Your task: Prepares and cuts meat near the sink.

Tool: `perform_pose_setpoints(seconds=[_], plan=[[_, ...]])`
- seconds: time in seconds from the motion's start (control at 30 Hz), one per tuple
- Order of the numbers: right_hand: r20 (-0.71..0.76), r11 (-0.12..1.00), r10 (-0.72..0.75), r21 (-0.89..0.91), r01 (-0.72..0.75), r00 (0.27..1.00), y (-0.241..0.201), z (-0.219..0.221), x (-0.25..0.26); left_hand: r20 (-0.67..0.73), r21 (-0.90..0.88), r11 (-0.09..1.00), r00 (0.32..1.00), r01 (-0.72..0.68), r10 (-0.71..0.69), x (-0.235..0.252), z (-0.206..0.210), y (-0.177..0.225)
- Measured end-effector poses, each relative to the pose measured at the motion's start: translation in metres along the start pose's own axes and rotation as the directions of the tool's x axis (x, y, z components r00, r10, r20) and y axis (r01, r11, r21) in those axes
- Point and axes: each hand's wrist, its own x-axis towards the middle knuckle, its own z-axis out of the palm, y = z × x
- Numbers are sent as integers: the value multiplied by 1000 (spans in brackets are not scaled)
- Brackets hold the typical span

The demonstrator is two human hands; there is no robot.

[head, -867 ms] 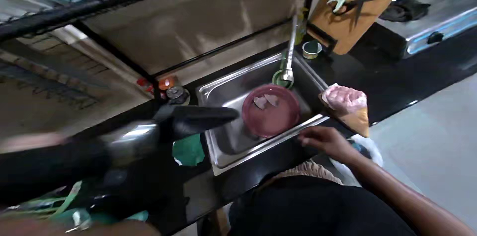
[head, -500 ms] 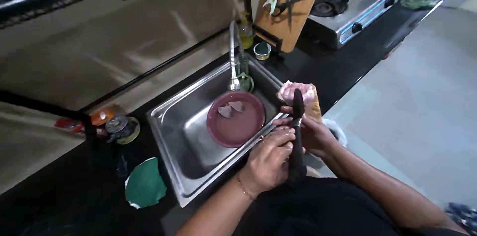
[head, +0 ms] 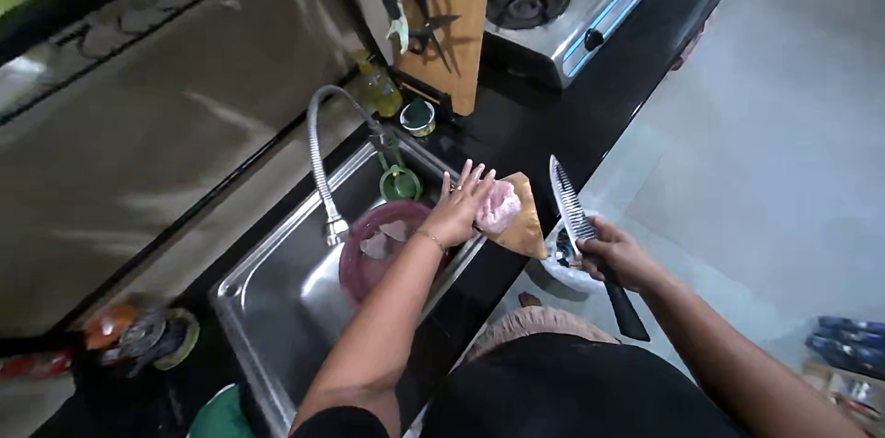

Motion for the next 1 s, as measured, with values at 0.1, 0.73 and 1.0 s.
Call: perform_pose_setpoints(seconds=[0.1, 0.73, 1.0], plan=[[49, 996, 55, -71, -52, 997, 11, -8, 11, 101, 7, 1000, 995, -25, 24, 27, 6, -1], [96, 971, 45, -238, -21, 994, 17, -11, 19, 204, -872, 382, 936, 307, -286, -9, -14, -6], [-6, 962, 37, -269, -37, 999, 19, 8, 4, 207, -871, 422, 967, 250, -146, -15, 14, -9]])
